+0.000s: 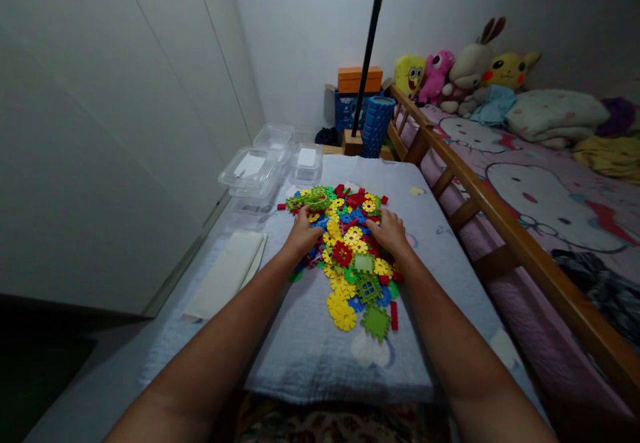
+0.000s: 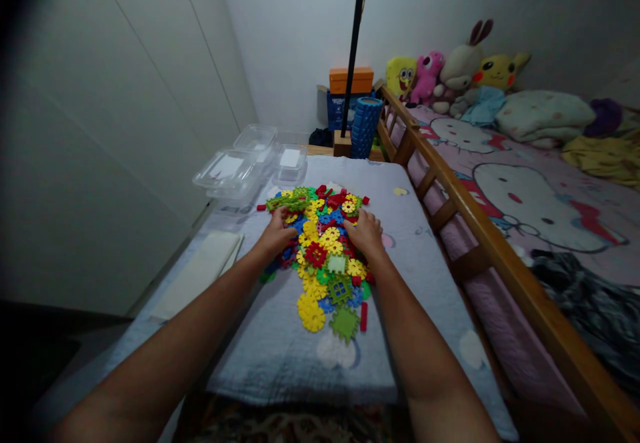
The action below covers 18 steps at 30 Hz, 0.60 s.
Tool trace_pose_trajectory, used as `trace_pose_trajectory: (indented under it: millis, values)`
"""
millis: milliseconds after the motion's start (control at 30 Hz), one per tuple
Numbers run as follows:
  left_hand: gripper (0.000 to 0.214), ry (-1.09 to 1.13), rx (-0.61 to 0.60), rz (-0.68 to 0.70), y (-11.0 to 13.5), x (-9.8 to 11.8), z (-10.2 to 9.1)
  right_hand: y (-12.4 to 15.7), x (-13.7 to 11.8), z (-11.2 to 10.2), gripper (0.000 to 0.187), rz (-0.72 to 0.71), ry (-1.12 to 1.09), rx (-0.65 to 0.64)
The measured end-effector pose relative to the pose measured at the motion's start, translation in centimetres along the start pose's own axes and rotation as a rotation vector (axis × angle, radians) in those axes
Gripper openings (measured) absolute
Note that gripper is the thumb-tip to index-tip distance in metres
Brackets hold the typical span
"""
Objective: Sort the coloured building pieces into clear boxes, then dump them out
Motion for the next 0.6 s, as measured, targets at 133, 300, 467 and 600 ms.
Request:
trace_pose_trajectory:
  millis: [133,300,467,600]
  values:
    - [0.077,0.178,-0.039,-0.051,-0.9,0.5,1.0,0.0,-3.0,1.4,0.054,-0.107,-0.032,-0.117]
    - [0.079,0.449,-0.121,-0.225,-1.0,1.8,3.0,0.5,-5.2,2.3,0.063,-0.116,-0.334,-0.297]
    - [0.080,0.595,-0.085,-0.251,-1.5,2.6,3.7,1.2,-5.1,2.7,0.065,-0.009,-0.754,-0.469]
    - [0.083,0.691,-0.058,-0.235,-1.7,3.1,4.1,1.4,-5.0,2.7,0.066,0.016,-0.983,-0.516]
Point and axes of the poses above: each hand's wrist, its own y-axis away from the middle knuckle, its own z-axis out of the palm, x = y × z, the point moved 7 cm from there along -y, towards the middle knuckle, and after that the axes turned 7 degrees about z, right-handed, at the moved point
